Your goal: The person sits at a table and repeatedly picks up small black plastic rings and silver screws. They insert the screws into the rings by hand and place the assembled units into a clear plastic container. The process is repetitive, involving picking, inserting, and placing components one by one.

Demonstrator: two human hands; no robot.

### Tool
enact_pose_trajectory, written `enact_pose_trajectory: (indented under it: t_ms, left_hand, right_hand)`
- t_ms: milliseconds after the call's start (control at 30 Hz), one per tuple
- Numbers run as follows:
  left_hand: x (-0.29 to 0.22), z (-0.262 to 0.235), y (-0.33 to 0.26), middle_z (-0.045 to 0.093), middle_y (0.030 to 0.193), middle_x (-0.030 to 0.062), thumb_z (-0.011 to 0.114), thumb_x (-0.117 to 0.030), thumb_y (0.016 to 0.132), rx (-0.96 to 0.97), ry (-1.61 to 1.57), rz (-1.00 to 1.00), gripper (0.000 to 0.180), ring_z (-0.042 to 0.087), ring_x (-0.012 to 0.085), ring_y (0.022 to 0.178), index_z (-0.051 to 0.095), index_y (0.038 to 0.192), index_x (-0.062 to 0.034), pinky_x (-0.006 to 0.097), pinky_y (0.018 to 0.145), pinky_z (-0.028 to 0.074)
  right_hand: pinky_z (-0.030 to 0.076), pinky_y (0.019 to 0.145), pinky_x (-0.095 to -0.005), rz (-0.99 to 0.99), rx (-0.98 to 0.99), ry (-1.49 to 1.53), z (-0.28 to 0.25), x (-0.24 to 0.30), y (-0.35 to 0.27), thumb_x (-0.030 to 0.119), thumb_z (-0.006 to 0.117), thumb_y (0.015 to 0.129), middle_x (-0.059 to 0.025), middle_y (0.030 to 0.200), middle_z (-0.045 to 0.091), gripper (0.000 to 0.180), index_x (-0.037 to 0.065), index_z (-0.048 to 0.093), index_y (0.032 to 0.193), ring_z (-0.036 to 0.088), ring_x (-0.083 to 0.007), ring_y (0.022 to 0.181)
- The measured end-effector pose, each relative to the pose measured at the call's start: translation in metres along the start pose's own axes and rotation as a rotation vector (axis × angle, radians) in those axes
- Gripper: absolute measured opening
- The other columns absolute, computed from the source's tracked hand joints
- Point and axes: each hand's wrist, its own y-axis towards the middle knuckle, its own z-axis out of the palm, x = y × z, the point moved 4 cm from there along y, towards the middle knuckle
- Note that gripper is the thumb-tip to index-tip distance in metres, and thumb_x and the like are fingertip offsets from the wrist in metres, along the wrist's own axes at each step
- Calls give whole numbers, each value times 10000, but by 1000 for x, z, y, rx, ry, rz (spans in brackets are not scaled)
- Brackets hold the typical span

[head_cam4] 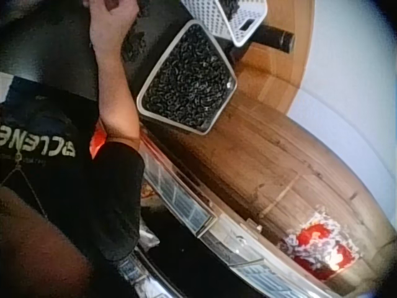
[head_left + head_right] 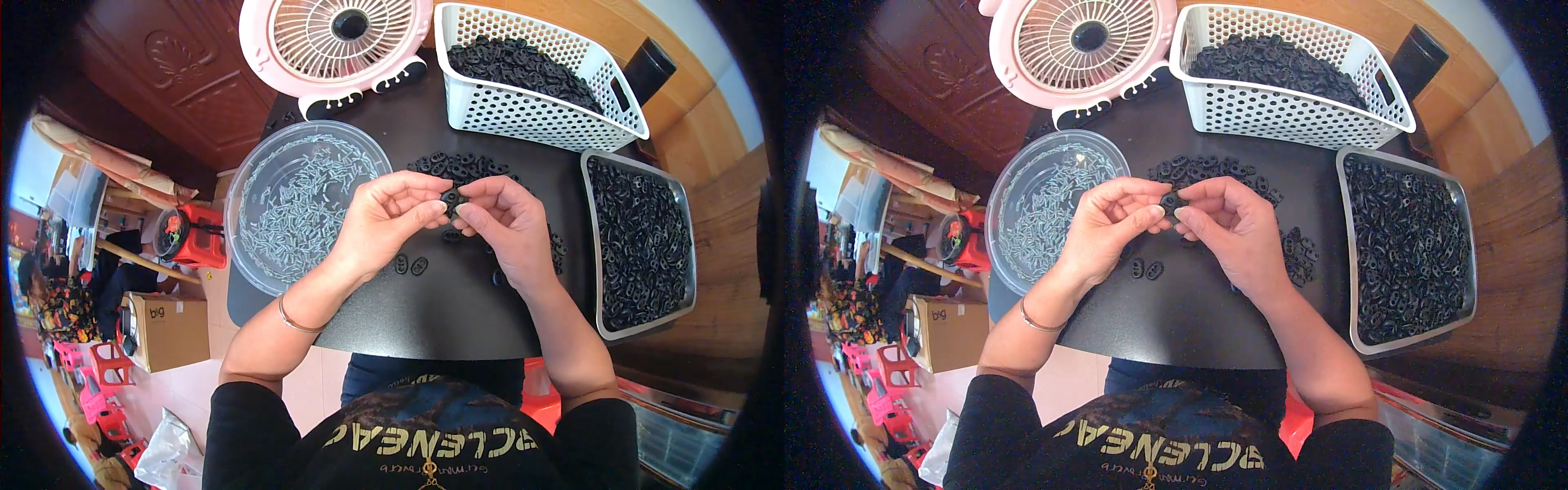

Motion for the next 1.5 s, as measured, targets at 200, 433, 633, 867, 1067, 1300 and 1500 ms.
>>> enact_pose_trajectory:
  t_ms: [200, 433, 633, 867, 1067, 1300, 1500]
  left_hand:
    - [-2, 1, -1, 621, 858, 49, 580, -5, 811, 18, 50, -30, 217, 578, 74, 762, 574, 1027, 13, 205, 699, 484]
    - [0, 1, -1, 624, 842, 50, 581, 1, 809, 26, 6, -34, 204, 583, 82, 753, 579, 1013, 9, 215, 701, 490]
    - [2, -1, -1, 624, 833, 49, 589, -14, 808, 38, -5, -44, 191, 577, 79, 722, 587, 998, 5, 206, 675, 484]
    - [5, 0, 0, 619, 853, 44, 562, -38, 829, 22, -150, -121, 182, 559, 69, 729, 603, 1004, -10, 190, 666, 472]
    - [8, -2, 1, 599, 840, 34, 562, -39, 826, 17, -228, -205, 171, 548, 72, 690, 560, 996, -22, 189, 646, 462]
    - [7, -4, 1, 590, 817, 31, 579, -19, 808, 98, -246, -239, 277, 554, 74, 682, 480, 1066, -30, 188, 626, 471]
    - [6, -3, 0, 575, 770, 30, 570, 8, 803, 137, -248, -223, 325, 561, 74, 646, 449, 1104, -9, 181, 590, 488]
  right_hand:
    - [486, 637, -211, 35, 8, 43, -2, -3, 0, 21, 592, 800, -76, 835, 611, 147, 0, 535, 933, 596, -106, 713]
    - [486, 629, -212, 11, -3, 61, 0, -2, -1, 31, 595, 801, -72, 816, 609, 141, 2, 532, 924, 597, -110, 706]
    - [489, 620, -213, 13, -10, 32, 1, -3, -2, 39, 596, 803, -73, 803, 606, 141, 1, 526, 920, 599, -111, 700]
    - [487, 618, -211, -6, -8, 70, 6, -1, -3, 29, 603, 792, -72, 796, 605, 188, 0, 519, 958, 596, -104, 698]
    - [460, 607, -185, -114, 34, -105, 8, 0, -3, 11, 638, 752, -11, 762, 556, 349, 29, 521, 1080, 550, -61, 663]
    - [411, 531, -180, -250, 71, -397, 11, 3, -4, 54, 735, 648, 1, 740, 534, 352, 67, 622, 982, 504, -45, 603]
    - [390, 499, -187, -242, 25, -362, 10, -3, -4, 85, 768, 603, 6, 711, 547, 341, 71, 646, 921, 477, -43, 555]
